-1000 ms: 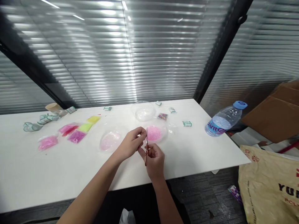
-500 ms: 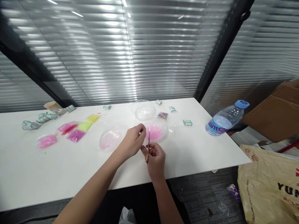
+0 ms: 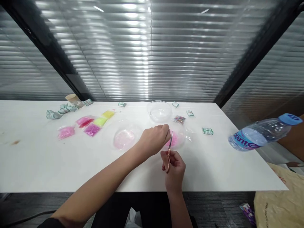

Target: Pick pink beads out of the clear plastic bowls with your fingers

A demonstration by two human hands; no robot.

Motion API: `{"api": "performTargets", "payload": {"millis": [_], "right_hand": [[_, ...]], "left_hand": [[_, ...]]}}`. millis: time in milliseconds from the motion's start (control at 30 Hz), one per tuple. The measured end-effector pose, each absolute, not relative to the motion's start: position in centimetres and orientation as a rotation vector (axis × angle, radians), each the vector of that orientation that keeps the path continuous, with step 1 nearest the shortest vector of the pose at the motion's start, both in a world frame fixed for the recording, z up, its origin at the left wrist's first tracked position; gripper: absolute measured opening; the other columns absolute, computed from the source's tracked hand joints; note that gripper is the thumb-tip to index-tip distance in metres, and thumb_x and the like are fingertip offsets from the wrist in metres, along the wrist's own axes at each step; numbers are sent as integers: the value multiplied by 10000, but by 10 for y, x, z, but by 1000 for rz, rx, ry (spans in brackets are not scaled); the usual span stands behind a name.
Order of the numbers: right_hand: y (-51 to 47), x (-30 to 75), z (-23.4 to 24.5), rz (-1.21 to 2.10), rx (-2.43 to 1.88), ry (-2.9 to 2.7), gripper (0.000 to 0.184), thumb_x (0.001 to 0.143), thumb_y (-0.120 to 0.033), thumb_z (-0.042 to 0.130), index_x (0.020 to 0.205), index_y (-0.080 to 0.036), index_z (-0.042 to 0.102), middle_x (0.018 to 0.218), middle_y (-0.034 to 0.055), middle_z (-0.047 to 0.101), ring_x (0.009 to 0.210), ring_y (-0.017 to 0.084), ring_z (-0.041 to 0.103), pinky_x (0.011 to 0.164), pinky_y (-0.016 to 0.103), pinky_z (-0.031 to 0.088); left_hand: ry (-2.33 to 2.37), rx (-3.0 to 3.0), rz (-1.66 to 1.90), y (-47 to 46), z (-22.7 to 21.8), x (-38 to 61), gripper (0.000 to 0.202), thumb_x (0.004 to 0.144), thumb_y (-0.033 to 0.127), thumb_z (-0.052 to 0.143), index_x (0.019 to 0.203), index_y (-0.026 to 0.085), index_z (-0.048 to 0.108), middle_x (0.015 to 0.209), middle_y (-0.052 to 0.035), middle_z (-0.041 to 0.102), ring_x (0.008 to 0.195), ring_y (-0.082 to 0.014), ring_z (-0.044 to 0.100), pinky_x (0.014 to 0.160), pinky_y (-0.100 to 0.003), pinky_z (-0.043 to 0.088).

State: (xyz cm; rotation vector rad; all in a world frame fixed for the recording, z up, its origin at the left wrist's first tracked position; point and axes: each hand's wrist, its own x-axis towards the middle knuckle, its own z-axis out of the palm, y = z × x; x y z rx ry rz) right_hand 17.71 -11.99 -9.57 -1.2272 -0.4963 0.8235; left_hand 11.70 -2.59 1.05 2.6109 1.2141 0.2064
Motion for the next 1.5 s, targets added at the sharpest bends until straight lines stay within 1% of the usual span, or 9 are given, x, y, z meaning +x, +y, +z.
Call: {"api": "performTargets", "payload": {"millis": [233,367,467,533,700,833,1067,1300,1500], "right_hand": [[-123,178,-95,801,-1236,-457,312,694,-385,794,674,-165,573,432,-84,424,395,65,356,398,211,265],[-123,177,-92,775,-1268,-462,309,699,-381,787,673,-166,567,430,-84,426,395,65,350,399,212,254],[-123,176,-91,765,-1271,-451,307,696,-376,787,676,-164,566,433,-86,421,389,61,347,389,210,240],[-122,176,-91,762,-1262,-433,303,690,-366,792,675,-161,569,450,-85,427,389,58,356,385,207,246],[-124,176,-91,783,-1254,-366,274,672,-315,814,669,-151,594,544,-68,472,404,35,374,384,187,276],[-128,178,-92,785,-1299,-368,234,671,-304,819,743,-151,657,578,-40,514,419,48,402,383,190,311],[-131,177,-89,728,-1307,-326,243,625,-295,845,699,-149,666,594,-2,555,410,52,409,360,193,328],[-133,179,-85,726,-1327,-342,270,588,-314,873,689,-152,682,546,-5,532,405,58,416,363,199,324],[-134,179,-84,730,-1347,-402,238,638,-324,843,712,-165,683,543,-9,512,410,67,407,378,216,304]], "left_hand": [[1074,2701,208,-14,5,116,256,959,325,401,906,128,555,817,-122,620,726,-259,666,571,-327,486],[968,2711,214,-8,3,107,50,884,160,487,876,147,535,802,-89,600,672,-221,645,531,-288,447],[866,2711,259,-3,9,93,174,774,8,462,833,155,536,806,-80,588,621,-184,603,513,-272,404],[811,2717,334,4,19,79,220,763,-11,428,816,161,554,799,-75,592,626,-181,586,527,-273,386],[820,2573,339,33,44,24,235,866,100,446,883,196,660,856,-48,669,803,-194,602,708,-295,411],[1059,2446,97,56,38,-19,236,835,151,504,939,239,697,897,-45,673,767,-189,610,689,-282,417],[1146,2293,-257,66,6,-38,518,671,-24,475,995,312,699,1010,-22,654,726,-150,632,535,-216,362],[969,2334,-289,61,-1,-33,396,688,24,525,910,309,688,991,3,666,712,-148,605,542,-224,345],[866,2357,-353,58,-1,-20,262,696,24,551,720,253,676,900,12,678,604,-128,539,508,-245,305]]}}
